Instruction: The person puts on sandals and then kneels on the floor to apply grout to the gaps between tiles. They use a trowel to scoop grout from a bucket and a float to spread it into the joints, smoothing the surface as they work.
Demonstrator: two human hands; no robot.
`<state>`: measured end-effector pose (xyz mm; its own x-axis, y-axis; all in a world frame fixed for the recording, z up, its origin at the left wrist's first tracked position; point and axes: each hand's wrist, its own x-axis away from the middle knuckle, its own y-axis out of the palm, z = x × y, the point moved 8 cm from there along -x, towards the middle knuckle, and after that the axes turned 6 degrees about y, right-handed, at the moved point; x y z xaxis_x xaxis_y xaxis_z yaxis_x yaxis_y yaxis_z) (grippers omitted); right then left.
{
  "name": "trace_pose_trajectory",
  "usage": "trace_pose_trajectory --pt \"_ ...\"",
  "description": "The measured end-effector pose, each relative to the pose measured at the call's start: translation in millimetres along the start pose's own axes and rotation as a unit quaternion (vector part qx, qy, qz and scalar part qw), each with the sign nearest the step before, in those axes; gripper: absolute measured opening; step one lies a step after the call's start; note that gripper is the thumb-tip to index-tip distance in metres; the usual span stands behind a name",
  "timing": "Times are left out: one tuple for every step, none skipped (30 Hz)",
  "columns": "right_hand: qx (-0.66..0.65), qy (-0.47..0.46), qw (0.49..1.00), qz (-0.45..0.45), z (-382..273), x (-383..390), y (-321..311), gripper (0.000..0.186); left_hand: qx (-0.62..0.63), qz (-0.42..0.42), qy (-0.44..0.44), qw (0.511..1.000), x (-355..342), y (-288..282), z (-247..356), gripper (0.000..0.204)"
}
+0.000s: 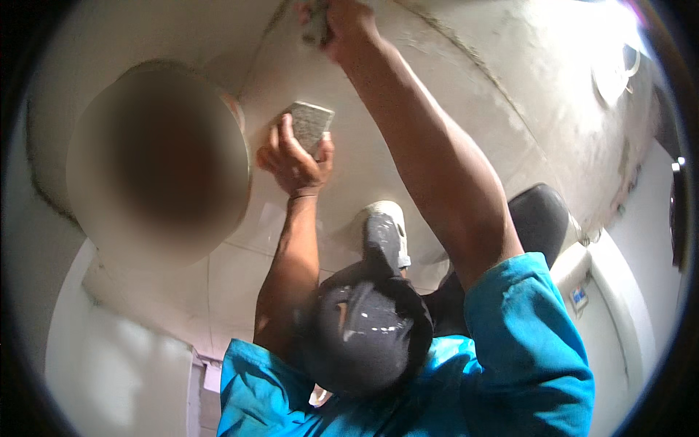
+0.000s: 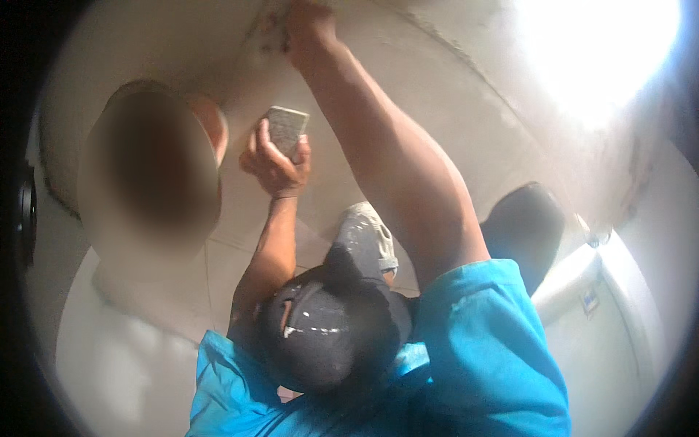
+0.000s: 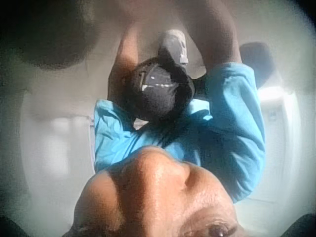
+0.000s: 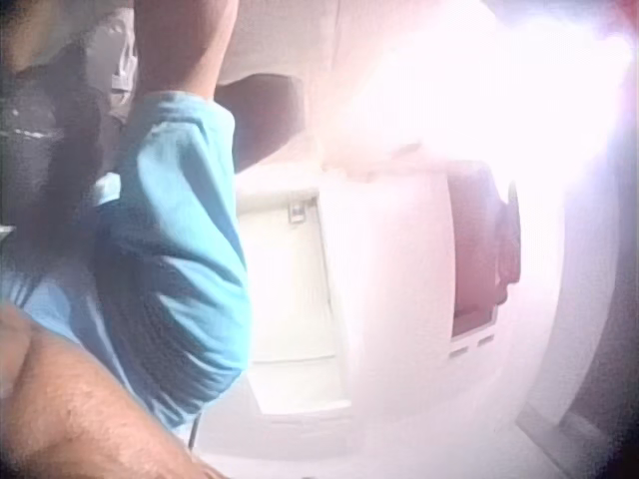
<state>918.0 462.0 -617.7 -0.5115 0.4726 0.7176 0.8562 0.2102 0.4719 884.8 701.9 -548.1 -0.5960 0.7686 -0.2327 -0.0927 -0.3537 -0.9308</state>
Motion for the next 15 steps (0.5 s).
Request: trace_pose_trajectory --pt "-0.042 0.061 0.996 0.058 0 46 1 0.021 -0.012 0.005 0.002 1.0 0 -4 -3 0.075" --pt "0.048 0.052 0.997 -0.005 -18 65 1 0.025 -0.031 0.014 0.004 0.999 -3 -13 -6 0.075" --pt "0.14 0.044 0.987 -0.061 -40 87 -19 0.03 -0.036 0.001 0.007 0.999 -2 -12 -8 0.077" --pt "0.198 0.01 0.972 -0.128 -63 109 -37 0.035 -0.038 -0.007 0.005 0.999 -1 -11 -7 0.077" --pt "0.364 0.008 0.931 -0.035 -79 126 -70 0.036 -0.042 -0.014 0.005 0.999 -1 -9 -7 0.077" --pt "0.499 0.024 0.866 0.023 -98 141 -112 0.034 -0.033 -0.024 0.007 0.999 -3 -3 1 0.077" --pt "0.461 0.105 0.878 0.076 -114 155 -152 0.035 -0.019 0.003 0.013 1.0 -6 -8 4 0.076" --pt "0.598 0.02 0.79 0.129 -142 172 -169 0.038 -0.019 0.003 0.012 1.0 -6 -8 6 0.076" --pt "0.718 -0.064 0.671 0.171 -162 186 -177 0.04 -0.021 0.004 0.005 1.0 -4 -7 3 0.076" --pt "0.753 -0.132 0.628 0.149 -173 195 -185 0.041 -0.031 0.006 0.001 0.999 -3 -12 0 0.075" --pt "0.785 -0.191 0.573 0.137 -185 212 -203 0.042 -0.016 0.015 0.009 1.0 -3 -10 6 0.074" --pt "0.81 -0.252 0.517 0.118 -194 228 -217 0.044 -0.032 0.014 0.019 0.999 -5 -10 8 0.073" --pt "0.824 -0.217 0.513 0.108 -198 234 -243 0.046 -0.037 0.015 0.026 0.999 -5 -10 7 0.073" --pt "0.837 -0.183 0.506 0.096 -200 238 -268 0.047 -0.042 0.018 0.032 0.998 -3 -8 4 0.073" --pt "0.851 -0.148 0.497 0.085 -203 245 -293 0.049 -0.046 0.022 0.036 0.998 -4 -7 5 0.073"
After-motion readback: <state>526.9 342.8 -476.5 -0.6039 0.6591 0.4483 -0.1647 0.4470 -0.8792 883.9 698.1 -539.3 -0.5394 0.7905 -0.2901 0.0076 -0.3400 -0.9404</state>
